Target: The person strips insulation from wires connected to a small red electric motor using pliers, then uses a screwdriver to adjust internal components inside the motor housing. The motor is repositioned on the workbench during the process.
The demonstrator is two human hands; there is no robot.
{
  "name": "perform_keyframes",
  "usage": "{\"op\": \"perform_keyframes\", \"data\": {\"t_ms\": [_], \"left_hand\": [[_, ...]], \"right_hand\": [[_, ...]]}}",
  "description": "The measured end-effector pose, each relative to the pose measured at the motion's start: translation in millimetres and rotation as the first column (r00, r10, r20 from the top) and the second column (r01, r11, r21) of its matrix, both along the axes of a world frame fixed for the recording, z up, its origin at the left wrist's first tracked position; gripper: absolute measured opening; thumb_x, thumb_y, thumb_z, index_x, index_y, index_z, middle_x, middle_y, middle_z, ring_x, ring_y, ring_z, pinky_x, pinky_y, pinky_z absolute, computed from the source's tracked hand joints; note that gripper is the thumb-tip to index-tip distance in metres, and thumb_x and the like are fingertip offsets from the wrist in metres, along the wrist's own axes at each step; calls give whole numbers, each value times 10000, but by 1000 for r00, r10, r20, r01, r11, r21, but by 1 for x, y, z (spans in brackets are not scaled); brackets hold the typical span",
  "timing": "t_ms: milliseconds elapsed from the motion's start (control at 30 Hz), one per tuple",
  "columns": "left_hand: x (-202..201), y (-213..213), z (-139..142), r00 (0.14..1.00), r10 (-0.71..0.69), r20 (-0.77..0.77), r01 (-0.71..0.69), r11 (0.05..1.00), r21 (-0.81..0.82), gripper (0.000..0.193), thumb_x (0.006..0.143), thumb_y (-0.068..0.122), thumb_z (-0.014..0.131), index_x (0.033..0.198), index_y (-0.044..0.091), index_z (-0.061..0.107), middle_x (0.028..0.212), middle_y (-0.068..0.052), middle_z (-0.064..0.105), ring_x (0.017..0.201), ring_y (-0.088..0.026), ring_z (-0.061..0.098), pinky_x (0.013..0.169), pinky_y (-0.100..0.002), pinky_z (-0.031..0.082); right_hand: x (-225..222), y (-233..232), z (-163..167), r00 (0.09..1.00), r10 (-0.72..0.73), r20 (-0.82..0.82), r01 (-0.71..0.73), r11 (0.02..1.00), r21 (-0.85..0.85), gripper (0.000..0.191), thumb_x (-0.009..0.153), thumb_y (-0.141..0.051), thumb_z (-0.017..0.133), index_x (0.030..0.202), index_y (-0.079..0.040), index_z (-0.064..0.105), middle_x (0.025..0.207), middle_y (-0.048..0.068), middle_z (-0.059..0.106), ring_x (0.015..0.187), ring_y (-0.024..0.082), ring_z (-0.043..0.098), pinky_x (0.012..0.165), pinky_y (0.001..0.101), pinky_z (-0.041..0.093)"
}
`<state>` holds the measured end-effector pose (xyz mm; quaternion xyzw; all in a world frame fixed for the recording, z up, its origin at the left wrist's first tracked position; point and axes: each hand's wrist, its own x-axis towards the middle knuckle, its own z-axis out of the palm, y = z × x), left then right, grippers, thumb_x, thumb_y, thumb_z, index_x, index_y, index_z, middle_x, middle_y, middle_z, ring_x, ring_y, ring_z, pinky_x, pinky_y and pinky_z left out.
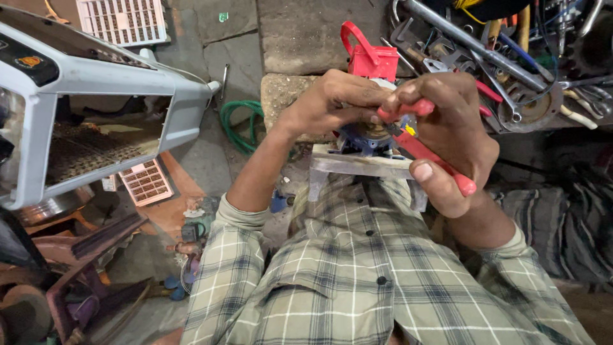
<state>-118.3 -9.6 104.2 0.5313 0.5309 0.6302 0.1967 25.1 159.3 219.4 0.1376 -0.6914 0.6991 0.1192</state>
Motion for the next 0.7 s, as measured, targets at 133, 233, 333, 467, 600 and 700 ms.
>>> {"op": "perform_keyframes", "data": {"t_ms": [133,233,333,467,600,700], "left_hand": [[1,2,-13,999,29,42,-31,998,51,432,922,-14,793,1332,37,666,1233,-140,744,1146,-278,756,1008,-373,599],[-1,3,-18,997,40,66,-43,998,54,415,921,-17,795,1314,24,671,1230,-145,747,1157,-281,754,1019,-373,604],[-2,3,-17,996,8,90,-12,999,49,391,929,-13,789,1301,8,670,1192,-135,759,1121,-259,765,993,-362,613],[-6,0,-12,995,-35,88,32,999,44,339,939,-11,783,1263,0,684,1162,-125,768,1095,-244,768,974,-352,613],[-9,2,-9,988,-69,139,58,995,82,360,952,-3,775,1296,2,667,1145,-115,768,1052,-221,770,938,-342,621],[-8,3,-11,995,-51,89,42,994,102,318,948,-11,785,1250,19,692,1141,-122,761,1064,-240,763,948,-361,603]], "right_hand": [[-5,-3,5,1000,5,13,-5,999,48,654,944,-171,574,1514,89,386,1415,138,419,1242,268,552,1039,420,493],[-6,-4,6,1000,-11,20,9,996,84,648,945,-138,544,1521,103,371,1442,151,396,1253,271,529,1049,422,492],[-5,-6,4,999,-36,-34,42,980,195,637,950,-116,523,1532,89,364,1461,162,399,1243,263,527,1049,414,520],[-4,-11,0,994,-49,-98,72,965,253,617,985,-82,511,1560,50,332,1448,168,399,1245,253,527,1037,395,530],[-7,-11,0,996,-37,-75,52,976,212,599,985,-71,498,1558,21,348,1450,174,408,1249,259,531,1036,390,506],[-8,-11,1,998,7,-57,1,990,138,583,986,-72,510,1539,18,347,1421,186,434,1229,269,524,1062,406,492]]}}
